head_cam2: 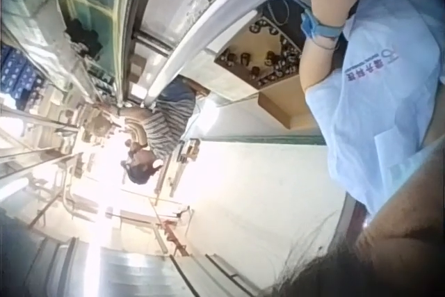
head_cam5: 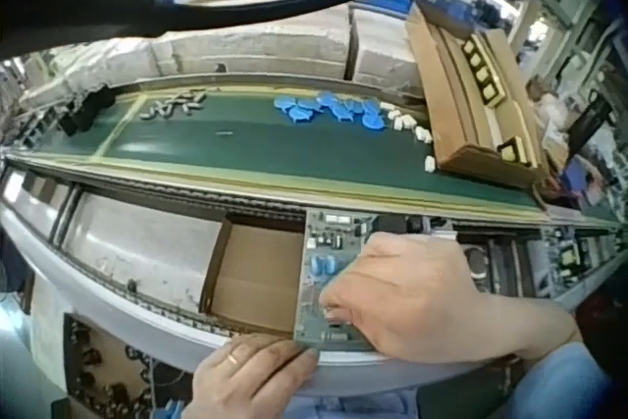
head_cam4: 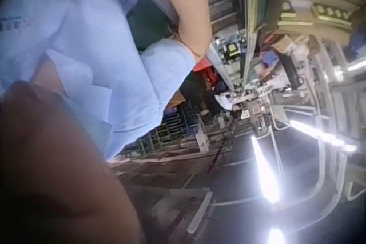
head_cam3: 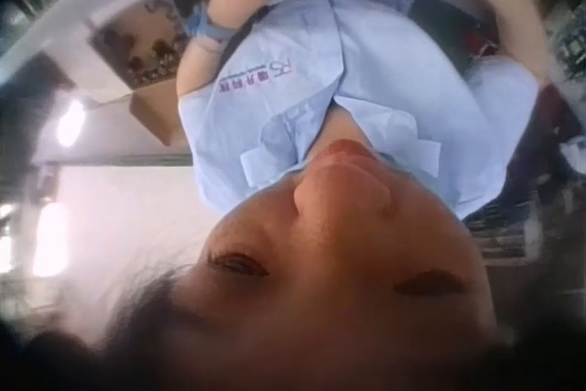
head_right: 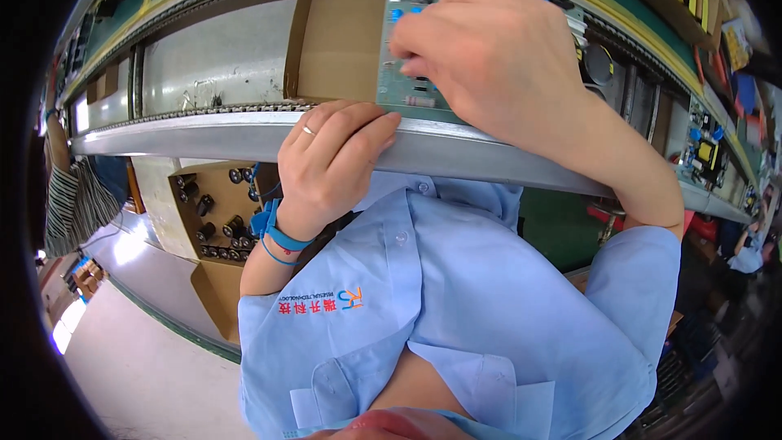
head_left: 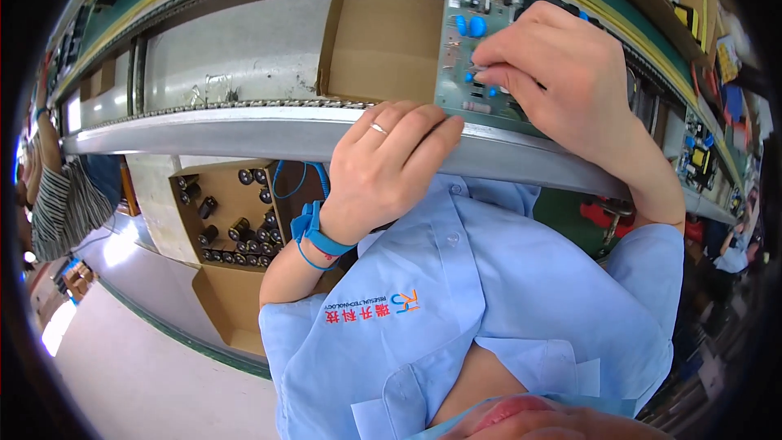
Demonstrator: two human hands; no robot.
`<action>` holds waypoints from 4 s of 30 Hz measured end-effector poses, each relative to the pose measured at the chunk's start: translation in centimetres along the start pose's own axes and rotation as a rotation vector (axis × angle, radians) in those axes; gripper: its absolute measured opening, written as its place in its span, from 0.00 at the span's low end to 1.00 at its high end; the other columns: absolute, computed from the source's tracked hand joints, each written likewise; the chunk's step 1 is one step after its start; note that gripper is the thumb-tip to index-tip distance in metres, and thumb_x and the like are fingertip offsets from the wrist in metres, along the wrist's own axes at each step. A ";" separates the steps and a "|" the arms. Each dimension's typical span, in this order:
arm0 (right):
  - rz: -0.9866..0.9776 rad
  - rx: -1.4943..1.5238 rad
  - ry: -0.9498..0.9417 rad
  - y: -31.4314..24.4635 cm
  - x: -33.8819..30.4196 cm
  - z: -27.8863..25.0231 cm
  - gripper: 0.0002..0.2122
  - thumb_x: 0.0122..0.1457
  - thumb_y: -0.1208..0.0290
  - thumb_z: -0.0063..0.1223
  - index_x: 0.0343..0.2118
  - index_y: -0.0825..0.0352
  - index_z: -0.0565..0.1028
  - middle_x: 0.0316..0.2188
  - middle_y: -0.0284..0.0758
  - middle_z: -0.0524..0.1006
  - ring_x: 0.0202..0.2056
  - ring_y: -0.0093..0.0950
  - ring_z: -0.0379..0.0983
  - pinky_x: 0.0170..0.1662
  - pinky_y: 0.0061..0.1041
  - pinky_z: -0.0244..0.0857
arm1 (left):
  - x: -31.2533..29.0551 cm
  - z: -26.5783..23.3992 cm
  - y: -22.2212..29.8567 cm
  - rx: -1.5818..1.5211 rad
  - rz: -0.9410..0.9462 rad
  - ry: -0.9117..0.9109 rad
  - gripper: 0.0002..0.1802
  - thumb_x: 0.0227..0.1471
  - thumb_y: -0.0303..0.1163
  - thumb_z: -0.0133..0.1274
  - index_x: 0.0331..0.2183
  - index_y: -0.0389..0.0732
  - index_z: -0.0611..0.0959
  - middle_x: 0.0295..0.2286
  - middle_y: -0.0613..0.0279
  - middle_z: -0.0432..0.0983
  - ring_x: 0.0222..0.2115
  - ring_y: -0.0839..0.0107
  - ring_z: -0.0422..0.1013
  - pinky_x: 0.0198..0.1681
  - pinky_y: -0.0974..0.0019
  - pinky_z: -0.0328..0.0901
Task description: Manually assemble components onto printed circuit boards on a production line.
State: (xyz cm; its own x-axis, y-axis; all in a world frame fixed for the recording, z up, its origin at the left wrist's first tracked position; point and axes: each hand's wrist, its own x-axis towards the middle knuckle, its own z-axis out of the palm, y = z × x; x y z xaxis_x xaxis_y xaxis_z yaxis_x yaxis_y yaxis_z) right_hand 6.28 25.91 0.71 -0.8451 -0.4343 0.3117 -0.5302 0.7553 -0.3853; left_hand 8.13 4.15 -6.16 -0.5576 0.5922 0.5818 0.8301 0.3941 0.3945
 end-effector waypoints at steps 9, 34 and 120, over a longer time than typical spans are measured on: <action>-0.139 -0.218 0.005 -0.4 1.0 1.9 0.07 0.37 0.78 0.62 0.22 0.61 0.77 0.22 0.24 0.74 0.26 0.23 0.70 0.24 0.24 0.64 | -1.2 0.7 -0.4 0.013 0.004 0.122 0.15 0.39 0.29 0.54 0.34 0.39 0.82 0.32 0.61 0.75 0.34 0.66 0.74 0.41 0.63 0.70; -0.388 -0.317 -0.123 -0.7 0.9 1.9 0.06 0.37 0.70 0.56 0.22 0.62 0.75 0.27 0.25 0.73 0.29 0.22 0.70 0.25 0.21 0.62 | -1.3 1.2 -0.4 0.032 0.008 0.212 0.15 0.38 0.28 0.55 0.33 0.37 0.82 0.31 0.60 0.76 0.32 0.67 0.75 0.41 0.63 0.71; 0.660 -0.364 -0.179 1.9 -16.1 -4.3 0.08 0.51 0.74 0.51 0.35 0.61 0.76 0.27 0.33 0.79 0.28 0.34 0.78 0.25 0.36 0.68 | 2.8 -5.4 -6.4 0.102 -0.625 -0.341 0.12 0.58 0.33 0.53 0.39 0.36 0.83 0.33 0.53 0.79 0.31 0.61 0.75 0.36 0.62 0.68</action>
State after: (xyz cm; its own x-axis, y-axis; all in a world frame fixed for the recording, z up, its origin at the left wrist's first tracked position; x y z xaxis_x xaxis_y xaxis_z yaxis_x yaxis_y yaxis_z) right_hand 19.20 36.42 -1.29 -0.9929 0.1122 -0.0401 0.1163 0.9856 -0.1231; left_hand 1.26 -0.50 -3.26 -0.9100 0.4146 0.0079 0.3619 0.7848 0.5032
